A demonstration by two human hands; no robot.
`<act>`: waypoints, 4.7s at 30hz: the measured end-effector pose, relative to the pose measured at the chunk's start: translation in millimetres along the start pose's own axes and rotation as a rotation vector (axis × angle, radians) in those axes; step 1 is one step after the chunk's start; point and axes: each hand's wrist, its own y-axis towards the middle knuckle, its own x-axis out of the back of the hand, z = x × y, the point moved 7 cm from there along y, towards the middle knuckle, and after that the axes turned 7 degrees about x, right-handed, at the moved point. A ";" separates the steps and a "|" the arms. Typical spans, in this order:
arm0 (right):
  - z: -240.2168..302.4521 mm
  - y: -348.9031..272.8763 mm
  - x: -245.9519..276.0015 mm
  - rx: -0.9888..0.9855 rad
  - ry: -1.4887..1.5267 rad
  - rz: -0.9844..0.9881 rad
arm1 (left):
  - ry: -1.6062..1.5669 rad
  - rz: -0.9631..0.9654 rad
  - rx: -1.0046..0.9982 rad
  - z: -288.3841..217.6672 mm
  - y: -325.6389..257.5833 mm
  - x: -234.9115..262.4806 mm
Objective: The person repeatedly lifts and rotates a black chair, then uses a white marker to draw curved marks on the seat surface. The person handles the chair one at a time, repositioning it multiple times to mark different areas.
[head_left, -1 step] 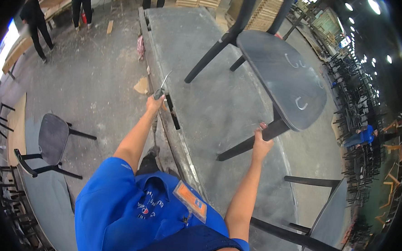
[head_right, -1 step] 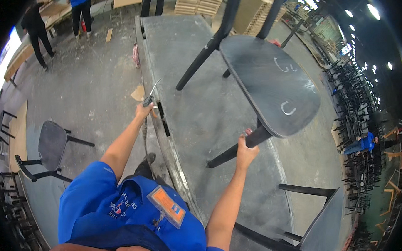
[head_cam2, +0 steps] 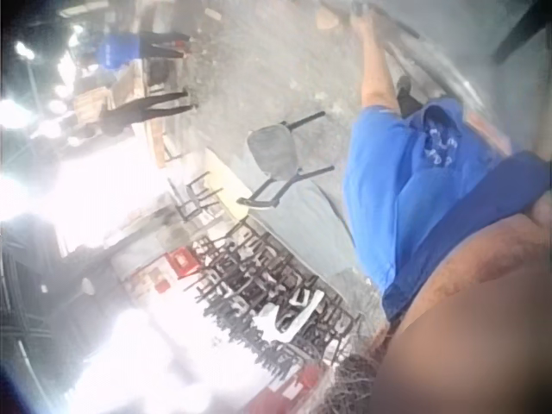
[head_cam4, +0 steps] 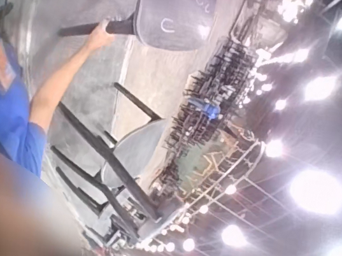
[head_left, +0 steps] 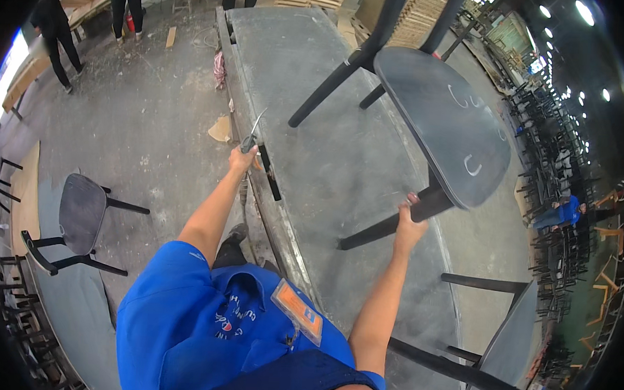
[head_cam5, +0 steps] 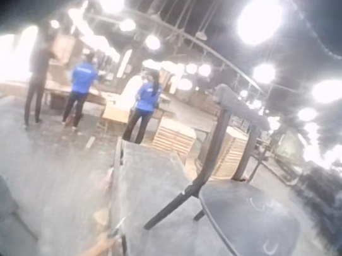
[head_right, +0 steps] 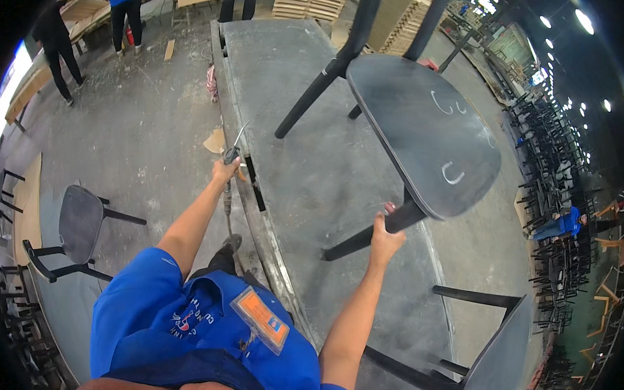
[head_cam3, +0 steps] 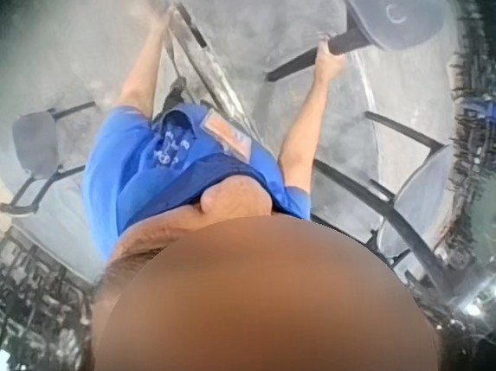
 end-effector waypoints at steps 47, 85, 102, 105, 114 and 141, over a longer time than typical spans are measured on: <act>5.5 17.2 -19.0 -0.069 0.153 0.117 | -0.211 1.135 -0.284 -205.9 -300.7 -199.9; 1.5 26.5 -31.2 0.082 0.191 0.158 | 0.969 -1.226 -1.879 -707.6 -205.5 -77.7; -9.4 22.3 -33.6 0.067 0.182 0.140 | 0.677 -0.943 -1.948 -749.6 -200.1 -130.6; -23.7 19.9 -31.2 0.008 0.166 0.009 | 0.634 -0.898 -1.961 -768.2 -199.4 -153.6; -53.4 2.3 -30.4 -0.143 0.202 -0.217 | 0.569 -0.782 -1.984 -812.3 -201.2 -218.1; 97.7 112.9 44.0 -0.413 -0.075 -0.438 | -0.952 1.070 -0.628 -628.2 -96.3 -36.9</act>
